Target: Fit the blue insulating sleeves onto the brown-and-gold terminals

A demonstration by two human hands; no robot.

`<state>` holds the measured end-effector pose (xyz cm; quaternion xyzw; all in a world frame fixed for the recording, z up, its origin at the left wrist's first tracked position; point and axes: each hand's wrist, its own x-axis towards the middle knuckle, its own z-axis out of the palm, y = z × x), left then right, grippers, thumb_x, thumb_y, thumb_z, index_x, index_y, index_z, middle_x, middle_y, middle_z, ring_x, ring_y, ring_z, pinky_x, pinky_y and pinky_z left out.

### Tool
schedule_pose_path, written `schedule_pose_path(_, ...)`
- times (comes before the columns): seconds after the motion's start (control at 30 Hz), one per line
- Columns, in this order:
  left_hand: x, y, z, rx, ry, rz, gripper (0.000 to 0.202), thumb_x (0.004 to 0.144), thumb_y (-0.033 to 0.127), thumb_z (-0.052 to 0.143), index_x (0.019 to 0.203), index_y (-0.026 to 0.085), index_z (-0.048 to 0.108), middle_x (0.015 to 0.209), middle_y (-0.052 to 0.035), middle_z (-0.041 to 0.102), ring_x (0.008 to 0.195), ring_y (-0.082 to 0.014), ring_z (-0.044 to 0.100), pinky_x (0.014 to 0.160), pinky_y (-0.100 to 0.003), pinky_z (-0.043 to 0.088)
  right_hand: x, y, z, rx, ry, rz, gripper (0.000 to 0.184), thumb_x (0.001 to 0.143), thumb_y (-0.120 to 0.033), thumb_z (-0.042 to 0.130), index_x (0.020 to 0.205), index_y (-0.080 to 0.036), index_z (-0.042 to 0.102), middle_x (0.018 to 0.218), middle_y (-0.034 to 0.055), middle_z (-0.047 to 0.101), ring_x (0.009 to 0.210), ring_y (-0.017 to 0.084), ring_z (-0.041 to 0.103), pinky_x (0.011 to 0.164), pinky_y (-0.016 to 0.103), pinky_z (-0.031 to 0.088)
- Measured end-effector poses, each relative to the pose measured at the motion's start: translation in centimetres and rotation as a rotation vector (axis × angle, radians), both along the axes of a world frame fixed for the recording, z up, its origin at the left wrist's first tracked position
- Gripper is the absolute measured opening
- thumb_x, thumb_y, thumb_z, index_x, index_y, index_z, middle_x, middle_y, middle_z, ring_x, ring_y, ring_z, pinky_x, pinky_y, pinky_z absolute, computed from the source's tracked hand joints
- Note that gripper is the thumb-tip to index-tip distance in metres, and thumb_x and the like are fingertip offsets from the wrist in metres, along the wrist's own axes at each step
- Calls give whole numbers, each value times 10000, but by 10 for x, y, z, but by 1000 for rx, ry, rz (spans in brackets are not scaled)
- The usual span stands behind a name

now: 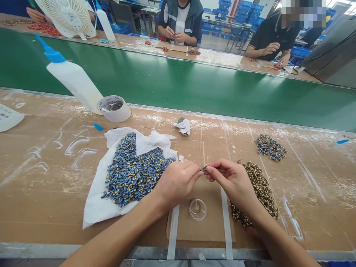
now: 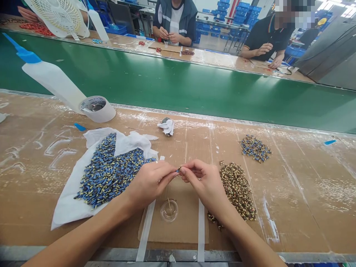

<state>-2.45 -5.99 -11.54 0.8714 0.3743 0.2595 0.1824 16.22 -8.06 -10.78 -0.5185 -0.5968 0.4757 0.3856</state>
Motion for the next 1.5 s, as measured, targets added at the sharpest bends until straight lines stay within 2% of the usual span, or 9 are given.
schedule_pose_path(0.33, -2, -1, 1, 85, 15, 34, 244, 945, 241, 485, 791, 132, 639, 715, -40, 639, 657, -166, 568, 606, -280, 406, -1, -4, 0, -26, 22, -16, 172, 855, -328, 647, 940, -184, 688, 786, 42, 714, 712, 156, 673, 665, 286, 561)
schedule_pose_path(0.63, 1, -7, 2, 109, 104, 8, 210, 953, 184, 420, 838, 140, 590, 751, -39, 577, 690, -179, 518, 632, -294, 390, -2, -5, 2, -45, 17, -22, 158, 856, -328, 647, 850, -170, 648, 721, 18, 656, 659, 127, 621, 613, 248, 514)
schedule_pose_path(0.83, 1, -7, 2, 222, 131, 20, 242, 950, 169, 415, 758, 150, 561, 711, -37, 565, 650, -179, 483, 616, -298, 370, -1, -5, 2, -78, 23, 6, 176, 867, -335, 633, 810, -168, 625, 701, 15, 635, 638, 120, 597, 595, 251, 485)
schedule_pose_path(0.93, -1, -5, 1, 251, 108, -22, 227, 939, 149, 421, 780, 147, 583, 718, -38, 582, 662, -183, 493, 619, -300, 377, 1, -4, 2, -76, 30, 48, 164, 874, -324, 627, 814, -172, 614, 699, 9, 619, 640, 118, 582, 600, 253, 473)
schedule_pose_path(1.1, -4, -1, -1, 214, 2, -50, 256, 932, 114, 403, 811, 140, 627, 710, -33, 605, 668, -166, 513, 621, -277, 394, 2, -4, 3, -96, 110, 134, 147, 896, -293, 605, 801, -184, 579, 715, -5, 593, 660, 108, 552, 613, 238, 454)
schedule_pose_path(1.33, -1, -5, 0, 166, -127, -15, 171, 898, 116, 498, 796, 130, 635, 699, -26, 616, 644, -148, 519, 595, -258, 380, -3, -6, -2, -71, 218, 116, 152, 916, -279, 577, 801, -180, 574, 764, 4, 567, 680, 111, 525, 623, 241, 434)
schedule_pose_path(1.5, -1, -6, 3, 126, -125, -19, 169, 886, 96, 500, 785, 126, 632, 690, -23, 612, 628, -142, 513, 586, -252, 374, -4, -8, -6, -54, 216, 117, 153, 923, -271, 559, 800, -180, 551, 778, 13, 568, 686, 120, 513, 623, 249, 418)
